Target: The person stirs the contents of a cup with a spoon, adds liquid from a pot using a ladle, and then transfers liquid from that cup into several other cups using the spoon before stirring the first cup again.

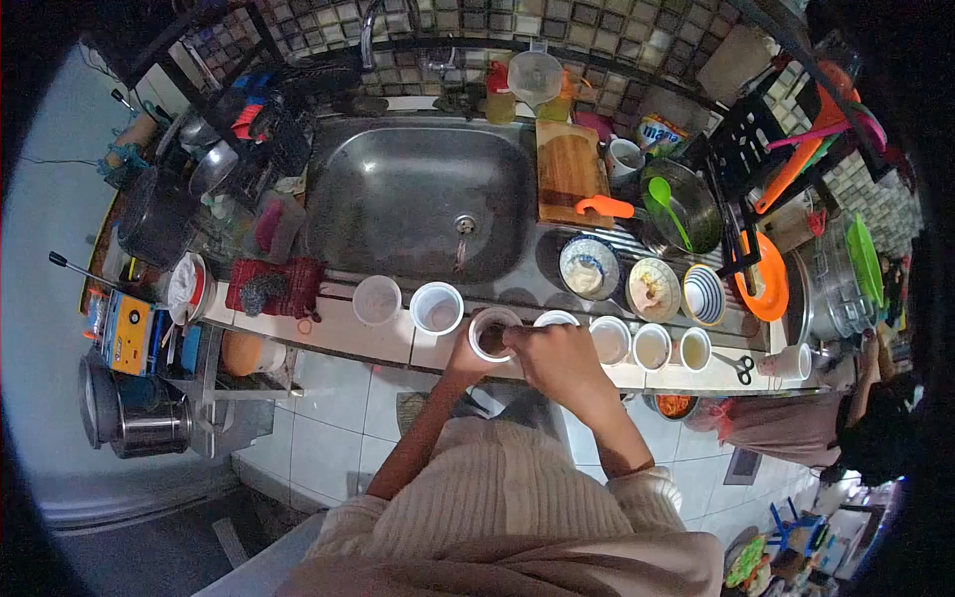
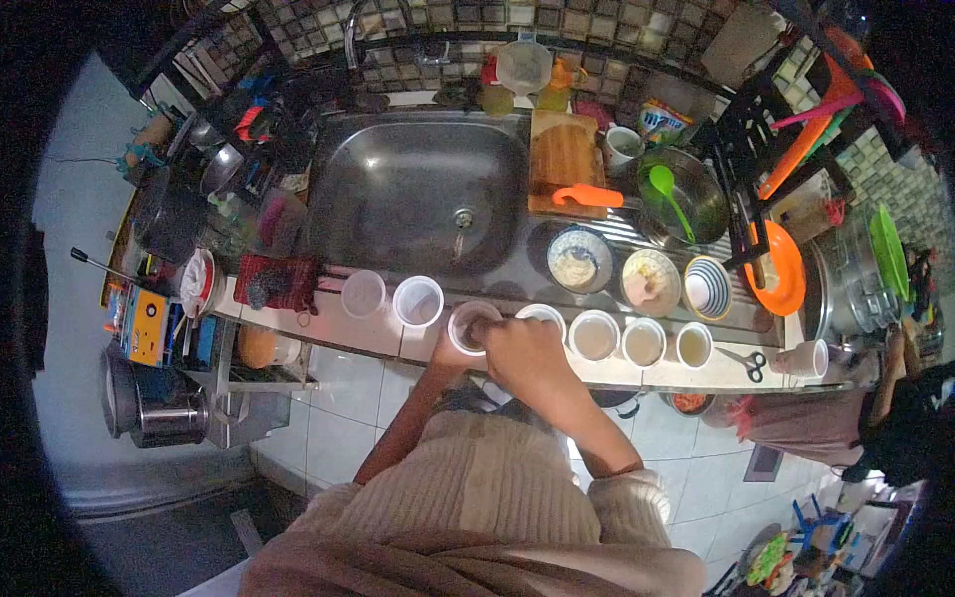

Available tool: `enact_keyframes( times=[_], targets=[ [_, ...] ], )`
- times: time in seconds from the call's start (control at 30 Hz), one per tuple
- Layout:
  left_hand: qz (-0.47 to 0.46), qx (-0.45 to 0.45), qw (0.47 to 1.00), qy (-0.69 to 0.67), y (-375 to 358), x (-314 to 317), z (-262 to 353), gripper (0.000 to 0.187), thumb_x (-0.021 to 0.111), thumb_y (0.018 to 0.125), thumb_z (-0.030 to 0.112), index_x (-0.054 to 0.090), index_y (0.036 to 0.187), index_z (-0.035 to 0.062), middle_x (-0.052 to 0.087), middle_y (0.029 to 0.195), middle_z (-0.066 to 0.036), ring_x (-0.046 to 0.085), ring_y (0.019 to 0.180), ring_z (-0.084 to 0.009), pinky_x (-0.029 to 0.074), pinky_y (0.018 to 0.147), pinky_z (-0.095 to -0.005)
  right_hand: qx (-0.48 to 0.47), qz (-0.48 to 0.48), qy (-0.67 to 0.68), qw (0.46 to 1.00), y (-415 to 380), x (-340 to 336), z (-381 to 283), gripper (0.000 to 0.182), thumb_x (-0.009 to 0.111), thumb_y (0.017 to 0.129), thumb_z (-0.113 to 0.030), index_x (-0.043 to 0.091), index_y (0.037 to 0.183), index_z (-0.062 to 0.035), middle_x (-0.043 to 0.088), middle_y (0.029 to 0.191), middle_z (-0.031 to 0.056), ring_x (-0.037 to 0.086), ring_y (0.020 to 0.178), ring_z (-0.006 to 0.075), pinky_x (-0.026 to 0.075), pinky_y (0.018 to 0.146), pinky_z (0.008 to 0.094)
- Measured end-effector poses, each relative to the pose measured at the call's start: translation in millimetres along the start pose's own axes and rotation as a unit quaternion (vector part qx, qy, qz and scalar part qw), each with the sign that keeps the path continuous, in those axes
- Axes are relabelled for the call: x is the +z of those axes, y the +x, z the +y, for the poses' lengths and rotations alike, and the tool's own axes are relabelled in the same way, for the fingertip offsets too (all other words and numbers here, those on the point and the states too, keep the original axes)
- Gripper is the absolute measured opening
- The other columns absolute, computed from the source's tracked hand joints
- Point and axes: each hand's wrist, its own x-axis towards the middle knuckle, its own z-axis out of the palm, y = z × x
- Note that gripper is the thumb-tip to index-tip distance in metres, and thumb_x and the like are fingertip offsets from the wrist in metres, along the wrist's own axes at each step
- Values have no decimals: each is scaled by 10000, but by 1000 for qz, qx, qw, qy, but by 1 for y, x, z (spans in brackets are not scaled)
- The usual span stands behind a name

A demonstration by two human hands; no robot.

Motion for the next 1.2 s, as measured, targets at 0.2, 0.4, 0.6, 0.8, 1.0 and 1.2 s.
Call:
enact_keyframes(
  times=[0.2,0.4,0.6,0.8,1.0,1.2],
  targets=[
    [9,33,999,36,2,-4,3,505,764,573,79,509,1005,15,577,978,-90,566,880,-171,453,785,-301,-66,-5,-15,998,-4,10,0,141,557,748,-167,628,865,-136,597,637,129,594,607,302,464,556,404],
    [-39,-2,998,-53,-2,-4,-5,534,766,586,97,487,1033,10,574,973,-94,561,896,-167,450,788,-305,-22,-24,37,999,8,4,4,151,533,787,-205,638,883,-152,599,672,147,578,631,329,455,590,423],
    [-15,-40,999,-33,-5,-2,1,544,763,601,112,482,1055,12,570,991,-105,553,923,-171,440,808,-307,-8,-32,43,999,14,2,6,184,527,810,-273,650,877,-153,596,668,148,576,633,333,452,584,426],
    [-6,-46,999,-9,-5,-1,4,543,763,599,117,494,1059,14,566,1003,-103,549,932,-183,437,812,-314,-14,21,33,999,19,7,11,211,519,816,-286,648,868,-128,589,649,151,568,619,336,450,575,436],
    [5,-66,997,-31,-6,-2,15,548,764,597,119,497,1064,16,569,1003,-99,549,946,-180,438,821,-312,-8,11,-27,1000,21,0,2,202,520,813,-279,651,847,-129,592,644,152,580,630,327,455,572,432],
    [9,-7,999,44,-7,-3,18,576,769,595,128,480,1083,24,561,1022,-95,547,963,-174,433,831,-310,-9,16,-28,999,30,2,5,201,518,810,-289,656,845,-146,600,656,139,585,631,321,455,570,429]
  ],
)
